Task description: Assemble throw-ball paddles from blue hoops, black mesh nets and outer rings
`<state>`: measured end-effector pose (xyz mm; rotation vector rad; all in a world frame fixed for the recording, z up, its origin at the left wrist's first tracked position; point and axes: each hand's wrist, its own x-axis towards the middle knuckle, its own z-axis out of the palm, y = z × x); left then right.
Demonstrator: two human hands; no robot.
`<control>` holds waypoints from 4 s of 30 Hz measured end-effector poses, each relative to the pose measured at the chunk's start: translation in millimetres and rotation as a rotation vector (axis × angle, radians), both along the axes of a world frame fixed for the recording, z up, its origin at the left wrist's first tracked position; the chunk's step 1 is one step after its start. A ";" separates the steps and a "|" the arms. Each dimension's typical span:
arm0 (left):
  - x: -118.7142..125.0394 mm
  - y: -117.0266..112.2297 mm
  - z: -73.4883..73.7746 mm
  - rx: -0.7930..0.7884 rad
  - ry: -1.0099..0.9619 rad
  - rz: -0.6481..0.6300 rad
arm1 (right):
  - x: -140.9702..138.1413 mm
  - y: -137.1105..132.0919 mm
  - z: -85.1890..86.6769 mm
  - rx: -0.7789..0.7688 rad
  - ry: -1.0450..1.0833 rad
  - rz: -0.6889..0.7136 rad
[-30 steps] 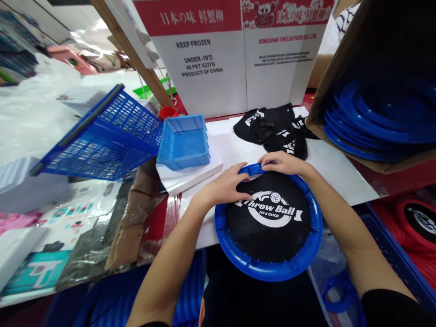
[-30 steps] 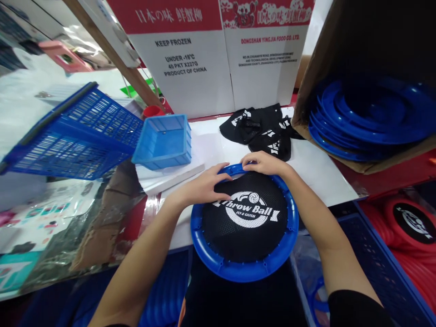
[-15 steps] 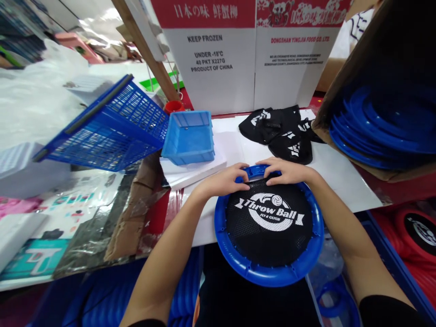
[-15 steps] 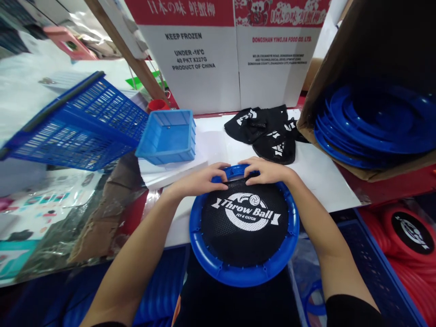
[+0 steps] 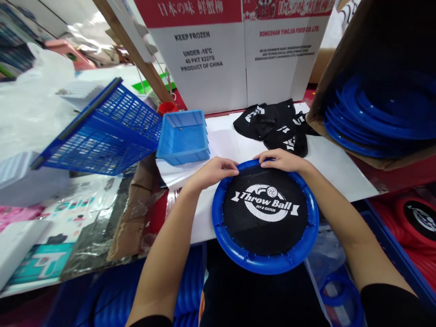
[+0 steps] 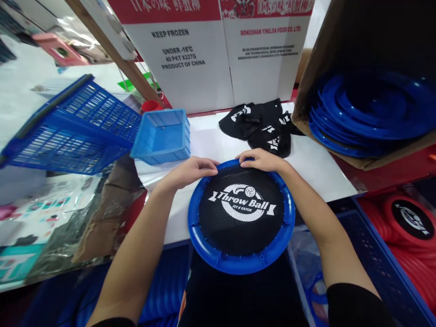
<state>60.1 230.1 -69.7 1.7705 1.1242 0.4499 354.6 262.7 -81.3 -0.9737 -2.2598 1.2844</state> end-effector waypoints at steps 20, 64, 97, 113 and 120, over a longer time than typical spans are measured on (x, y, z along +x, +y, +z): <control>2.7 5.4 -4.8 0.117 0.129 -0.039 | -3.4 21.1 -5.8 0.062 -0.103 0.096; 25.8 -8.7 -21.0 0.622 0.164 -0.062 | -18.1 1.1 -1.3 0.285 -0.087 0.076; 31.3 2.7 -25.7 0.281 0.058 0.139 | -33.1 3.5 -7.9 0.048 -0.057 -0.067; 29.1 9.3 -34.8 0.296 -0.057 0.123 | -39.6 1.9 -12.0 0.162 -0.116 -0.142; 28.1 2.5 -29.8 0.536 0.049 0.000 | -41.4 -4.3 -10.9 0.247 -0.143 -0.137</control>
